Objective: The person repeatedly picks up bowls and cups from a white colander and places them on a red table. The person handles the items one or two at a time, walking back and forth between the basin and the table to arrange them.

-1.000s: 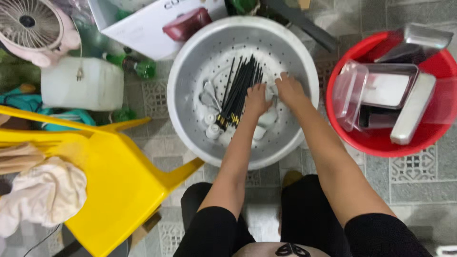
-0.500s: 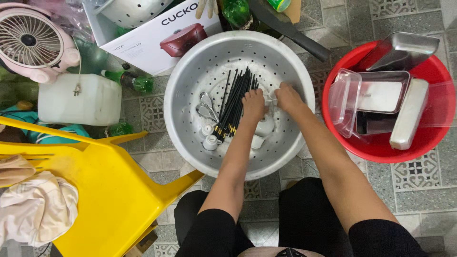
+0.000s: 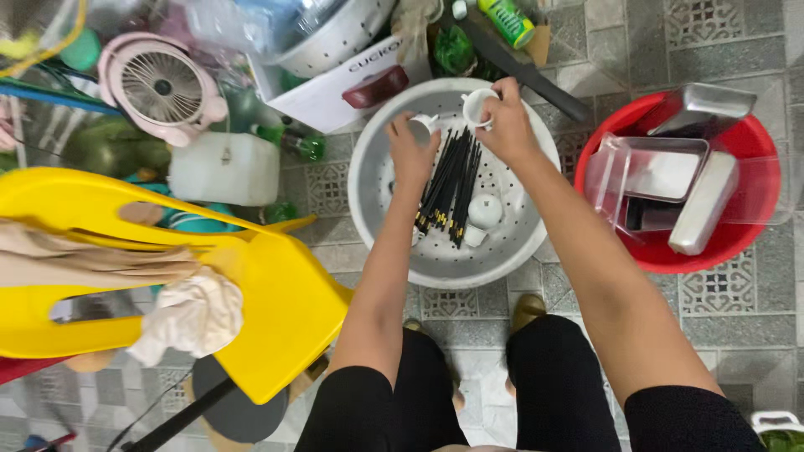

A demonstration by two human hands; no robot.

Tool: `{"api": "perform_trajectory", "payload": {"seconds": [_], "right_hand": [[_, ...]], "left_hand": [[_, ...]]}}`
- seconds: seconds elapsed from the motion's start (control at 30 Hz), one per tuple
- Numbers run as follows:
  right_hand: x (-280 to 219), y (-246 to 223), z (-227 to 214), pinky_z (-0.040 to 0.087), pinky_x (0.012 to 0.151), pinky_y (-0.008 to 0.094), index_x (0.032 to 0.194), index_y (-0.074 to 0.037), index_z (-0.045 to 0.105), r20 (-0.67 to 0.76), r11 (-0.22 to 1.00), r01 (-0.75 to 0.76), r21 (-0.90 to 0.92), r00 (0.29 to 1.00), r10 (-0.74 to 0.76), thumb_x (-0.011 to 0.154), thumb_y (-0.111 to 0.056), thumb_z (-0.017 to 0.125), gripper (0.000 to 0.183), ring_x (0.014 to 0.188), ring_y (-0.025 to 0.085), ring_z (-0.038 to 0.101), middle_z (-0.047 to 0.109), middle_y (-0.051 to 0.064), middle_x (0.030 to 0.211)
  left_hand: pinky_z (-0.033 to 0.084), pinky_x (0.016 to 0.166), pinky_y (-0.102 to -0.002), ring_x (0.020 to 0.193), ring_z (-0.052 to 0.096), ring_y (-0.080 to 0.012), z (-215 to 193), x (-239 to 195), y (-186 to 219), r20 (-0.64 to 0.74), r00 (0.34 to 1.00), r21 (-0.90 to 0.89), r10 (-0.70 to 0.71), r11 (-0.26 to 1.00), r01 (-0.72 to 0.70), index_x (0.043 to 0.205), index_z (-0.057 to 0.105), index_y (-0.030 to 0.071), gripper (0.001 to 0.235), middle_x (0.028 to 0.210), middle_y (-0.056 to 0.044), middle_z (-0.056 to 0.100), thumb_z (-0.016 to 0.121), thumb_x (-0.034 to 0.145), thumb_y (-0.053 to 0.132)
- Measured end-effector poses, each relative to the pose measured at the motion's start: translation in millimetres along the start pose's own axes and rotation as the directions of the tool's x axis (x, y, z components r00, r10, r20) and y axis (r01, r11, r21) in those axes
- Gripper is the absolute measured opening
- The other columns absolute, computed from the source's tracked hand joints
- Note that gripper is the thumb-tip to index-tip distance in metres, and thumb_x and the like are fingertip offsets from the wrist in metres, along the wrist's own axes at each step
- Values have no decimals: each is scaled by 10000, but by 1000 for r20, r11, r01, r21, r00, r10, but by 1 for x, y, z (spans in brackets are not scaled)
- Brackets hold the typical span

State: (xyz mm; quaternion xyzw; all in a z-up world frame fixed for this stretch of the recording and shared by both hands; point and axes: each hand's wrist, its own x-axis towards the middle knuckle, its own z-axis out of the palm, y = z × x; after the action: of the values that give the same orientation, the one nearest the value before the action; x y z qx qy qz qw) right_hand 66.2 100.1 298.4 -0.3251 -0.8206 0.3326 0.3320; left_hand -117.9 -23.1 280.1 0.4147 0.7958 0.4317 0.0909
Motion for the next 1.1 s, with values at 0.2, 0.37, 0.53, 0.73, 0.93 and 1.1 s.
{"api": "perform_trajectory", "payload": {"seconds": [0.2, 0.37, 0.53, 0.73, 0.93, 1.1], "right_hand": [[11, -121, -46, 490, 977, 478, 830, -44, 569, -80, 988, 152, 33, 986, -149, 647, 8, 854, 343, 1159, 424, 588, 582, 192, 1214], [-5, -206, -84, 470, 1005, 476, 1042, -53, 550, -3, 999, 29, 19, 1000, -29, 723, -27, 879, 459, 1155, 420, 580, 587, 176, 1171], [-23, -311, -118, 481, 1035, 449, 1285, -14, 503, 42, 996, -21, 81, 999, 18, 684, -60, 900, 722, 1225, 391, 591, 597, 200, 1286], [-48, -456, -163, 488, 1085, 396, 1418, -9, 478, 137, 981, 42, 189, 988, -69, 677, -71, 922, 867, 1269, 307, 615, 590, 188, 1377], [-88, -564, -187, 520, 1024, 355, 1386, -40, 570, 296, 972, -79, 221, 955, 10, 682, -80, 903, 780, 1182, 239, 664, 670, 132, 1269], [-124, -630, -184, 490, 1032, 382, 1342, -25, 591, 392, 943, 75, 325, 897, -206, 701, -67, 891, 708, 1214, 270, 641, 655, 152, 1333]], "left_hand": [[492, 979, -504, 1155, 583, -422, -87, -24, 83, -45, 999, 22, 24, 999, -23, 1314, 519, 101, 617, 1269, -205, 517, 832, 807, 260], [469, 1010, -497, 1180, 552, -432, -182, -56, 142, -56, 997, 27, 53, 998, -51, 1339, 541, 101, 642, 1285, -216, 513, 849, 791, 233], [481, 1006, -473, 1161, 564, -392, -299, -92, 211, -23, 1000, -19, -6, 1000, 5, 1320, 562, 96, 649, 1232, -191, 544, 854, 753, 216], [487, 978, -457, 1131, 573, -397, -439, -141, 268, -155, 984, -40, -82, 996, 77, 1272, 554, 53, 665, 1190, -199, 574, 878, 705, 180], [498, 975, -433, 1093, 605, -357, -542, -236, 282, -415, 882, -88, -224, 974, 207, 1260, 540, -3, 677, 1166, -198, 593, 870, 685, 138], [523, 891, -413, 1008, 633, -321, -607, -338, 302, -598, 686, -178, -416, 903, 392, 1229, 563, -1, 674, 1147, -174, 608, 879, 660, 175]]}}
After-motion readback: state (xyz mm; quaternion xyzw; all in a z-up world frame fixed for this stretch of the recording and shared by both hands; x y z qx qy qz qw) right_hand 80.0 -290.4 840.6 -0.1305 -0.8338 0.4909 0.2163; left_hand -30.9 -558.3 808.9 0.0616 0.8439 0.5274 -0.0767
